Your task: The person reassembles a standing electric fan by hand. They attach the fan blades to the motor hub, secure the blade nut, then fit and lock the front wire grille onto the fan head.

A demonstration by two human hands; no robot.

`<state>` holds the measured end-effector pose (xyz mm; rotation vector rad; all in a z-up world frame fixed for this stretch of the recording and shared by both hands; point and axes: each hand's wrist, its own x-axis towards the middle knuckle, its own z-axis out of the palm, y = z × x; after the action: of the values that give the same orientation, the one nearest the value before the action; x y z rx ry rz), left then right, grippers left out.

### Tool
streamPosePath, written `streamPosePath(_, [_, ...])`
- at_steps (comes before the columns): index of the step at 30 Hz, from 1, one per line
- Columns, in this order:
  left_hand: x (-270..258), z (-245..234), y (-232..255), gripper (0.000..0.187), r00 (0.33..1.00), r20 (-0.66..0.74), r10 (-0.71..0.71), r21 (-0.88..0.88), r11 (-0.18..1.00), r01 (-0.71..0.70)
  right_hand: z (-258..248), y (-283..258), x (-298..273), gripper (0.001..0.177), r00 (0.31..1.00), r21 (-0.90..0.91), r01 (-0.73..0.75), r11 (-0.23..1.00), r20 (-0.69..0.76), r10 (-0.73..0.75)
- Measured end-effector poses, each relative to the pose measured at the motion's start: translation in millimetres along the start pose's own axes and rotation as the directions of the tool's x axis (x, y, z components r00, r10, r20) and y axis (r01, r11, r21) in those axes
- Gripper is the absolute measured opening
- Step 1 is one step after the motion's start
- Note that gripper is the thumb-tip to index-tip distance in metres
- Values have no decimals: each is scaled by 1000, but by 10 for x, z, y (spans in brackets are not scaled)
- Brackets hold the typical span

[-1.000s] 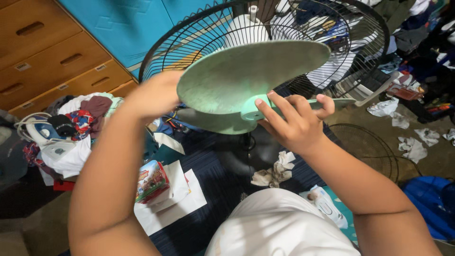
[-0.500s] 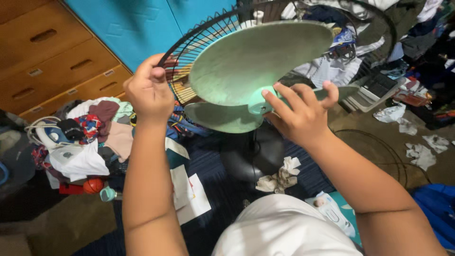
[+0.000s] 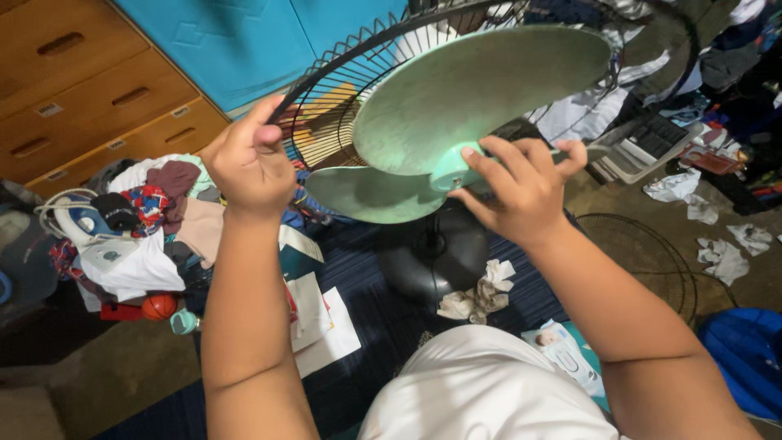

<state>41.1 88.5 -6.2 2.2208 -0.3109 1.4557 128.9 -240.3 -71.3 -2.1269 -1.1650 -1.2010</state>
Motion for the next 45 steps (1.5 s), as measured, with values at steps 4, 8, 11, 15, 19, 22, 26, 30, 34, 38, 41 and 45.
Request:
streamPosePath(4, [-70,-91,411,27,993,112,-46,154,988,28,-115,48,19,51,999,-25,-34,999,39,35])
streamPosePath(8, [-206,-151,889,42,965,229,-124,62,992,113,-212,96,-51,55,997,-110,-71,991,4,72])
streamPosePath(11, [-238,-138,1067,63,943,320,-86,-184,971,152,-223,141,-151,54,962,-84,-246,966,98,254])
streamPosePath(15, [-374,-60,1155,81,928,363,87,-526,841,127,-177,194,-325,49,859,376,-511,773,264,439])
streamPosePath(19, [-683,62,1211,92,874,458,166,-524,844,115,-68,207,-444,51,938,286,-347,893,125,324])
streamPosePath(22, [-901,201,1262,103,905,399,151,-641,751,157,125,364,-456,47,925,-298,-97,950,325,196])
streamPosePath(26, [-1096,369,1293,117,920,356,162,-721,674,161,381,616,-501,48,893,-122,-356,926,246,376])
streamPosePath(30, [-1342,459,1313,115,932,330,148,-775,606,179,456,666,-766,50,825,-122,-509,852,213,524])
streamPosePath(34, [-1492,698,1347,100,970,186,157,-847,525,77,574,694,-936,51,762,-144,-612,778,156,628])
streamPosePath(38, [-1647,786,1346,66,926,260,274,-854,513,88,621,562,-1138,52,700,-166,-690,705,96,708])
streamPosePath(41, [-1721,791,1240,49,908,272,318,-860,503,81,663,548,-1143,54,688,-176,-702,690,84,721])
streamPosePath(45, [-1854,718,1138,41,898,231,374,-807,590,-38,655,502,-1172,55,680,-187,-707,682,87,728])
